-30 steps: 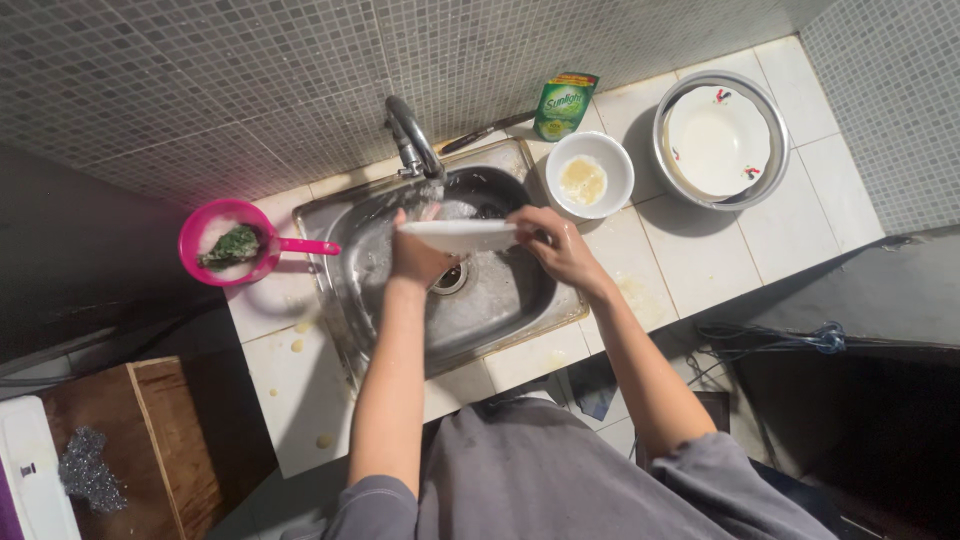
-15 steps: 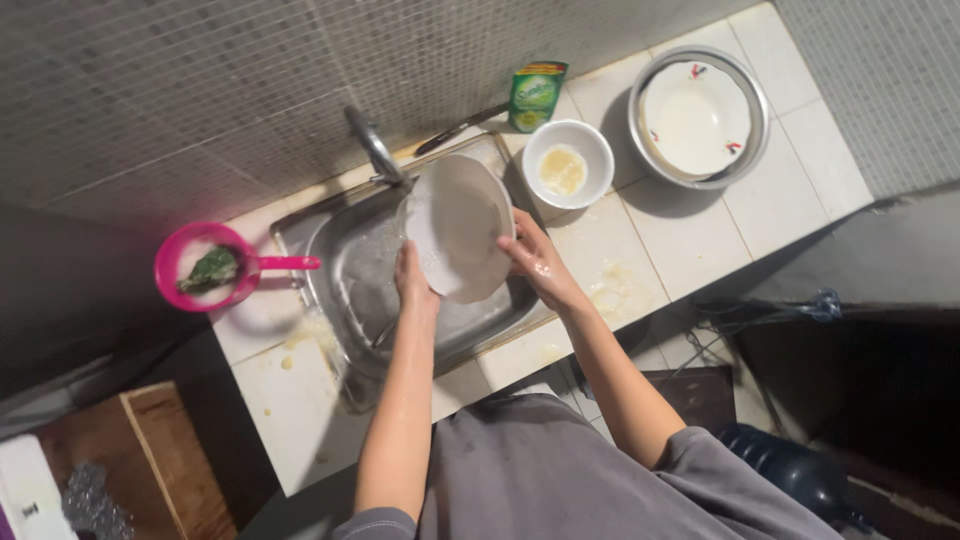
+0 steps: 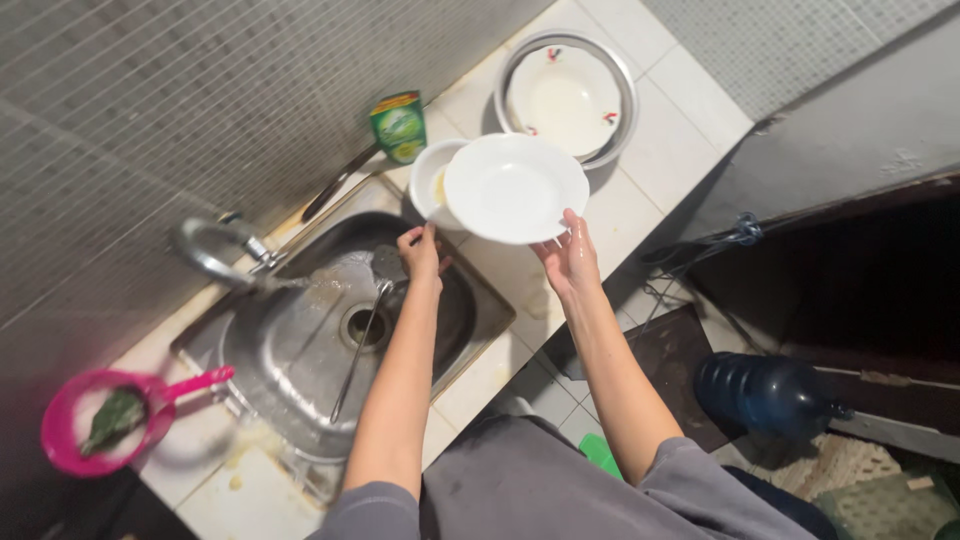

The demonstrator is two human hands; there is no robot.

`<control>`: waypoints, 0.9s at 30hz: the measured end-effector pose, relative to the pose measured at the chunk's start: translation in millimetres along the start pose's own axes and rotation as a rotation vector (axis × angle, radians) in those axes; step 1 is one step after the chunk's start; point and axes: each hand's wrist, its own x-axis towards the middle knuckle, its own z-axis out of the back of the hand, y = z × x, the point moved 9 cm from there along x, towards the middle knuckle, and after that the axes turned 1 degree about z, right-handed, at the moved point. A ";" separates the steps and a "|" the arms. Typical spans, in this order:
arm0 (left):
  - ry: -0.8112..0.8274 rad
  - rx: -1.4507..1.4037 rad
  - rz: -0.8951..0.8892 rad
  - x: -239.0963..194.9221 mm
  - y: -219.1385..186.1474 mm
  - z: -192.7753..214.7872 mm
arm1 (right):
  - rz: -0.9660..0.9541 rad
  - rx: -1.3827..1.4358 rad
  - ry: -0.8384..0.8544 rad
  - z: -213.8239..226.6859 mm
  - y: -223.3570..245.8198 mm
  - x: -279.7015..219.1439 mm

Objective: The person washes several white bowls and a metal ladle in a kitchen sink using running water and a pink scrubbing tool. They rinse each item thoroughly and place the cleaned bowls into a metal basin on the countertop. The person finishes by rinsing their hands and turning off the tap.

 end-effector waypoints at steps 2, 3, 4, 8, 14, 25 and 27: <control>-0.065 0.165 -0.037 -9.1 -16.7 -15.0 | 0.027 0.142 0.005 23.4 2.6 40.9; -0.070 0.207 -0.049 -9.4 -20.5 -21.5 | 0.038 0.148 -0.028 35.8 3.0 59.7; -0.079 0.247 -0.062 -6.3 -22.7 -25.5 | 0.046 0.153 -0.058 44.5 1.7 78.9; 0.075 0.051 -0.058 17.5 -8.9 -43.3 | 0.180 0.108 0.011 56.6 10.2 145.2; 0.093 -0.007 -0.056 8.1 2.1 -6.2 | 0.079 0.199 -0.131 44.8 0.6 156.5; -0.084 0.059 0.085 -61.5 -6.2 166.3 | 0.783 -1.670 1.140 -188.4 -136.4 -135.7; -0.243 0.214 -0.348 -72.1 -59.9 201.5 | 0.575 -1.442 1.188 -217.8 -149.2 -121.8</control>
